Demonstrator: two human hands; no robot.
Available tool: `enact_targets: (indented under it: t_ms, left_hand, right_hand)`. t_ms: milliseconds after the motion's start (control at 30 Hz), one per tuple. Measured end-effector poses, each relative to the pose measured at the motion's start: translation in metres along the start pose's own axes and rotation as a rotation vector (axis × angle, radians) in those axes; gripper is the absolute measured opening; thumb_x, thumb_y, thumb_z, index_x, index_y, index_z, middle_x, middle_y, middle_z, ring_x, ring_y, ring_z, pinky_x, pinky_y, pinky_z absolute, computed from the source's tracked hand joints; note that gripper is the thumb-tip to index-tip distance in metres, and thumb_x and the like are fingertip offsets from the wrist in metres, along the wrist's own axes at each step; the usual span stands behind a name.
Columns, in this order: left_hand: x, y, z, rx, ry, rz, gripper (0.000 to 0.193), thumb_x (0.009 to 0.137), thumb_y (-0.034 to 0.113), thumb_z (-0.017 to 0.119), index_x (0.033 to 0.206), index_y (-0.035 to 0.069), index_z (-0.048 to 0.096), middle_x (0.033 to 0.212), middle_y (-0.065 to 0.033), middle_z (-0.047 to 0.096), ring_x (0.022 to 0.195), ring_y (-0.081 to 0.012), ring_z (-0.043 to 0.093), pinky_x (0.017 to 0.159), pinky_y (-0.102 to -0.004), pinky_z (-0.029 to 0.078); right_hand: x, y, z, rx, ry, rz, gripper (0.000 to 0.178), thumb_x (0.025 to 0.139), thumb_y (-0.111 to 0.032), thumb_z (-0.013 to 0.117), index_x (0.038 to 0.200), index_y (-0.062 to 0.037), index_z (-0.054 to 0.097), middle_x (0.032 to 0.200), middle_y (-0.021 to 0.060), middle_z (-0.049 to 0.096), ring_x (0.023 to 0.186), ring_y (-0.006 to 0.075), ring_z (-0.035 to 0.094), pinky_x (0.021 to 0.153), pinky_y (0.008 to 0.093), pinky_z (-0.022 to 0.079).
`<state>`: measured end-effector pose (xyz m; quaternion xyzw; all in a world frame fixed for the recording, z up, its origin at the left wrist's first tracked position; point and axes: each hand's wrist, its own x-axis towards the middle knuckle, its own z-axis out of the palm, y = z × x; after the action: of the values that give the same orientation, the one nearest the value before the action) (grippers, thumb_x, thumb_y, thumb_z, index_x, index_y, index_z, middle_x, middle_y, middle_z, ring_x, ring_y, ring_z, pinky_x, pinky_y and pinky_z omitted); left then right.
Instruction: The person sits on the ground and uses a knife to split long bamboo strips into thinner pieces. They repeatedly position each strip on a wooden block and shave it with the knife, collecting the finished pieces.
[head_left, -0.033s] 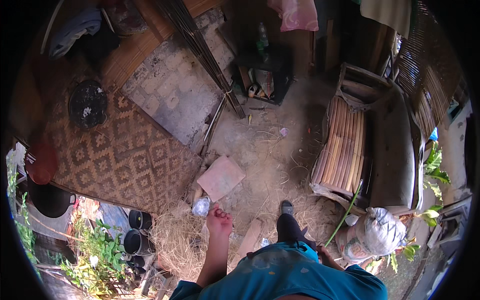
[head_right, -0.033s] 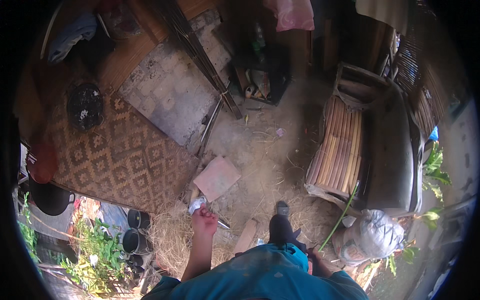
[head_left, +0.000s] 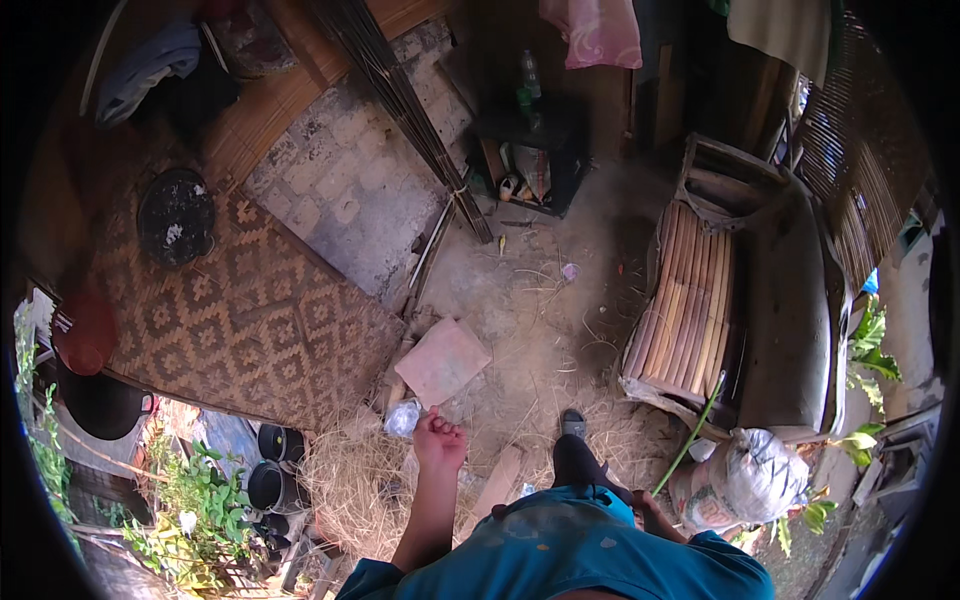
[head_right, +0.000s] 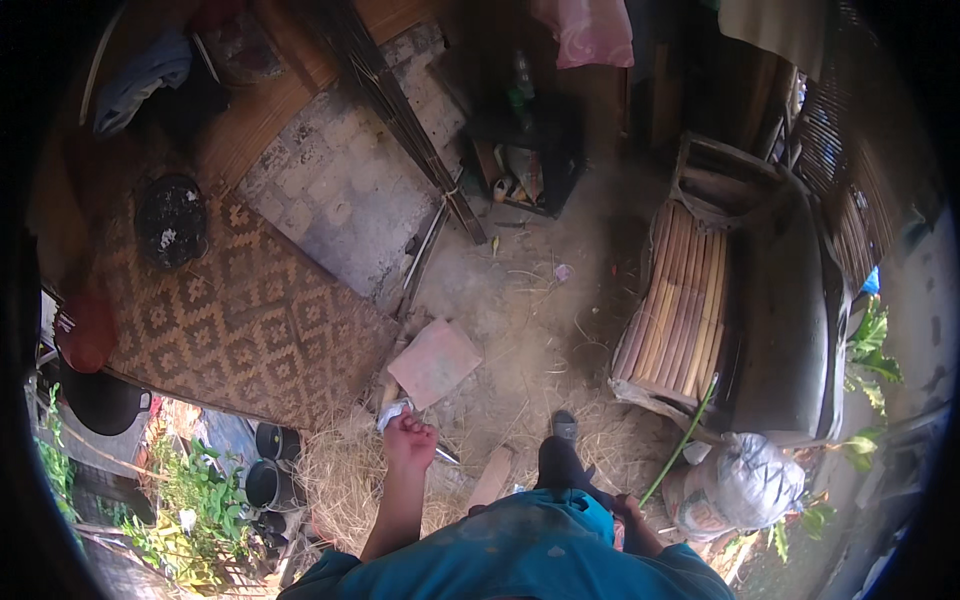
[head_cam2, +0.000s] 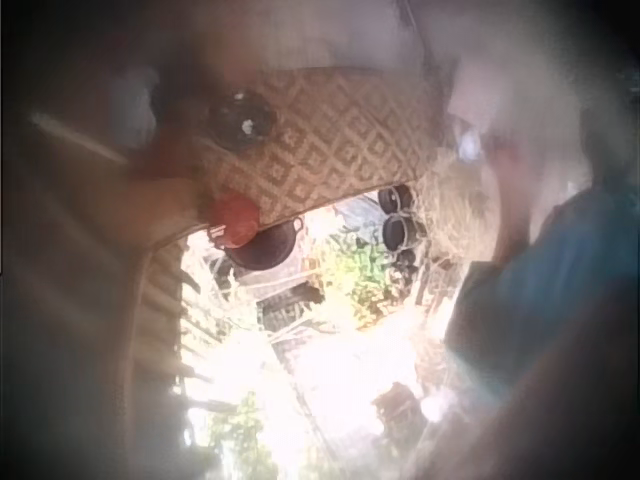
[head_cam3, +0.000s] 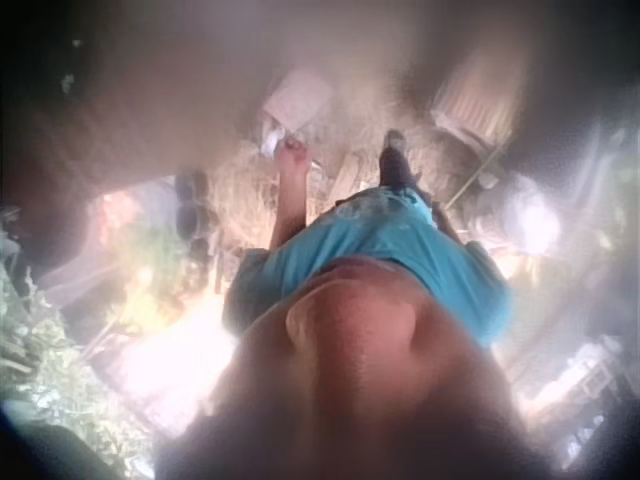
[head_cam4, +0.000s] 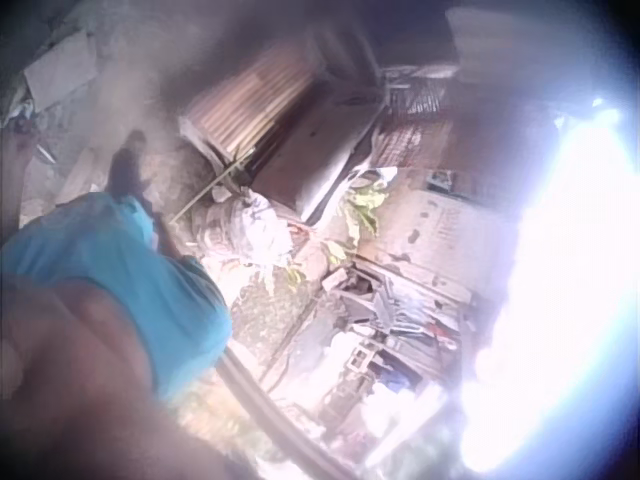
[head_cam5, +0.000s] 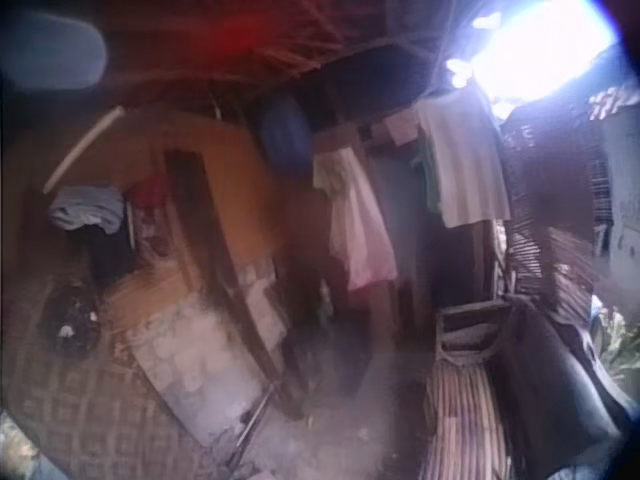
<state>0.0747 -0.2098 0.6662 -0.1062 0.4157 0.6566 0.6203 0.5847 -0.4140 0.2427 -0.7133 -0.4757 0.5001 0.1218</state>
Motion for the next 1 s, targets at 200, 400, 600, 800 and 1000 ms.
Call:
enact_targets:
  t_ms: [200,400,600,800,1000]
  left_hand:
    - [0.022,0.021,0.181,0.016,-0.098,0.149,0.019,0.096,0.033,0.063,0.095,0.014,0.059,0.07,0.0054,0.047,0.062,-0.0092,0.046,0.064,-0.0286,0.041]
    - [0.083,0.049,0.222,-0.038,-0.033,0.205,0.02,0.096,0.035,0.063,0.093,0.015,0.059,0.07,0.0054,0.046,0.062,-0.0092,0.045,0.064,-0.029,0.041]
    - [0.185,0.083,0.255,-0.195,-0.002,0.188,0.019,0.097,0.031,0.058,0.086,0.016,0.056,0.064,0.0068,0.046,0.056,-0.0088,0.045,0.059,-0.028,0.042]
    - [0.286,0.162,0.299,-0.349,0.032,0.258,0.019,0.099,0.024,0.053,0.082,0.016,0.056,0.063,0.0072,0.047,0.055,-0.0087,0.045,0.058,-0.0283,0.042]
    - [0.314,0.251,0.366,-0.404,0.003,0.487,0.019,0.099,0.028,0.055,0.085,0.016,0.057,0.062,0.0073,0.047,0.056,-0.0089,0.045,0.058,-0.0275,0.041]
  right_hand:
    - [0.111,-0.194,-0.138,0.539,0.116,0.1,0.042,0.097,-0.039,0.061,0.111,0.0008,0.066,0.084,0.0115,0.07,0.068,0.0191,0.068,0.054,0.0322,0.053]
    - [0.234,-0.359,-0.176,0.714,0.028,-0.166,0.042,0.098,-0.038,0.062,0.11,0.0015,0.066,0.085,0.0068,0.069,0.073,0.0173,0.066,0.064,0.0323,0.054]
    - [0.353,-0.511,-0.109,0.713,-0.386,-0.473,0.047,0.095,-0.047,0.062,0.118,-0.006,0.065,0.111,0.0148,0.068,0.095,0.0271,0.068,0.083,0.0402,0.053]
    - [0.428,-0.712,-0.106,-0.303,-0.178,-0.406,0.091,0.081,-0.066,0.069,0.139,0.0014,0.051,0.126,0.0268,0.063,0.119,0.0358,0.061,0.103,0.0404,0.046]
    - [0.564,-0.942,-0.15,-0.309,0.092,-0.52,0.121,0.068,-0.074,0.075,0.15,0.0034,0.032,0.091,0.0165,0.065,0.081,0.0301,0.066,0.067,0.0431,0.051]
